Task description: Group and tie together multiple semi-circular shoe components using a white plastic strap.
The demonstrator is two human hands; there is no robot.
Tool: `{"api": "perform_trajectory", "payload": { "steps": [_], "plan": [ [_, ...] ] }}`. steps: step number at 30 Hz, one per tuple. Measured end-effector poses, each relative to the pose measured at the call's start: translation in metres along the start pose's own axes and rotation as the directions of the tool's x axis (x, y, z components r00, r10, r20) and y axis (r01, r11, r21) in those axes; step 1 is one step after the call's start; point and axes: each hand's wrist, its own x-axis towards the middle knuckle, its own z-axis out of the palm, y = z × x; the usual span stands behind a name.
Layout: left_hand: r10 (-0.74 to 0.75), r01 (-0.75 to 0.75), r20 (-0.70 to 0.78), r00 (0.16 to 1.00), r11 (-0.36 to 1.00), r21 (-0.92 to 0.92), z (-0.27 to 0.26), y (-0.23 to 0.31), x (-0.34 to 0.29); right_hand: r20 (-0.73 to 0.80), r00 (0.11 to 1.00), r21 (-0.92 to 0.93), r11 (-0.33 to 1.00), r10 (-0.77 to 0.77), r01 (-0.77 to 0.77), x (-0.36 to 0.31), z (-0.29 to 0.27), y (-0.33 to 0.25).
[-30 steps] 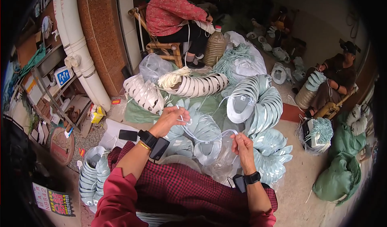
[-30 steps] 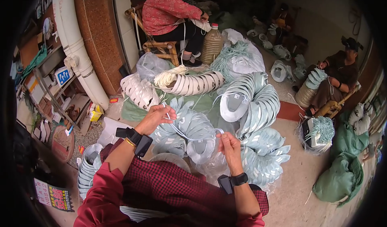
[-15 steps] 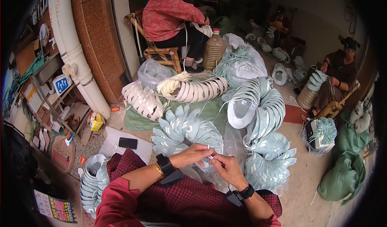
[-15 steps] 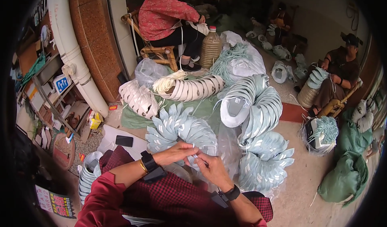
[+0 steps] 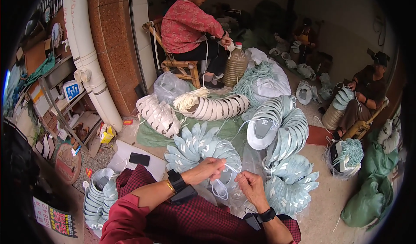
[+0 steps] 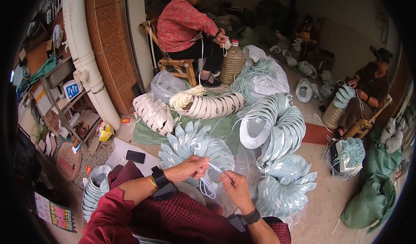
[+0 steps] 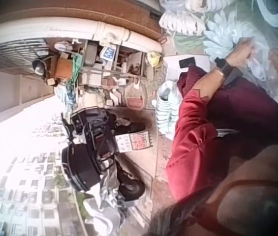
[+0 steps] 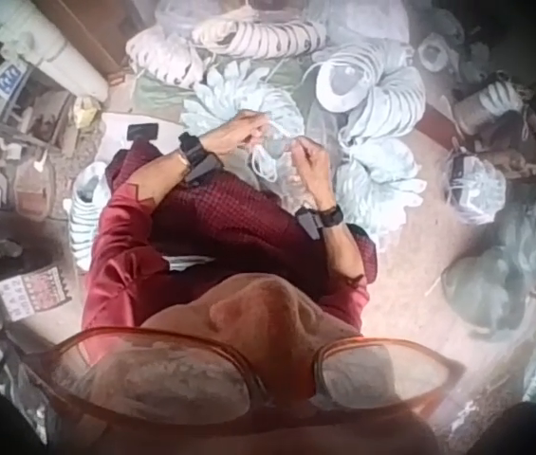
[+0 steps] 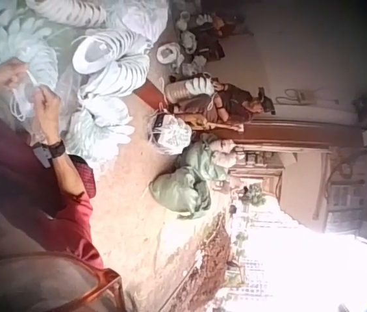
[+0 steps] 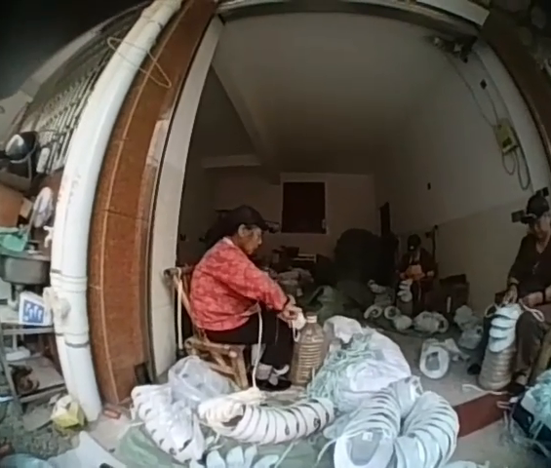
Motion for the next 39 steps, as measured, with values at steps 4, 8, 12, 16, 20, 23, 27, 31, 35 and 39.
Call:
{"api": "perform_trajectory", "payload": {
  "steps": [4,8,12,16,20,23,27,31,35,39],
  "plan": [
    [0.028,-0.039,-0.102,0.994,0.993,-0.108,-0.017,0.001,0.004,-0.036,0.998,0.058,0.997,0.060,-0.058,0.003,0.000,-0.004],
    [0.012,-0.027,-0.188,0.982,0.997,-0.077,-0.024,0.006,0.000,-0.054,0.993,0.129,0.986,0.108,-0.101,0.005,-0.006,-0.004],
    [0.010,-0.030,-0.230,0.973,0.996,-0.085,-0.026,0.008,0.000,-0.083,0.987,0.237,0.965,0.135,-0.112,0.008,-0.016,-0.005],
    [-0.018,-0.015,-0.277,0.961,0.993,-0.118,-0.030,0.006,0.000,-0.109,0.979,0.564,0.822,0.170,-0.080,0.010,-0.034,-0.001],
    [-0.015,-0.045,-0.305,0.952,0.981,-0.188,-0.039,0.007,0.003,-0.179,0.969,0.866,0.494,0.171,0.073,0.009,-0.061,-0.008],
    [-0.013,-0.058,-0.332,0.943,0.978,-0.201,-0.049,0.002,0.004,-0.180,0.976,0.937,0.323,0.120,0.133,0.012,-0.078,-0.003],
    [0.012,-0.096,-0.364,0.932,0.972,-0.215,-0.053,0.004,0.005,-0.229,0.971,0.949,0.237,0.067,0.207,0.014,-0.096,0.006],
    [-0.006,-0.071,-0.351,0.936,0.976,-0.207,-0.048,0.003,0.005,-0.233,0.961,0.938,0.296,0.147,0.182,0.018,-0.090,0.013],
    [-0.021,-0.050,-0.333,0.943,0.978,-0.204,-0.047,-0.001,0.006,-0.208,0.954,0.920,0.374,0.214,0.117,0.016,-0.082,0.011],
    [-0.011,-0.065,-0.332,0.943,0.974,-0.218,-0.047,-0.002,0.002,-0.142,0.969,0.845,0.535,0.203,0.012,0.014,-0.067,0.005]
  ]
}}
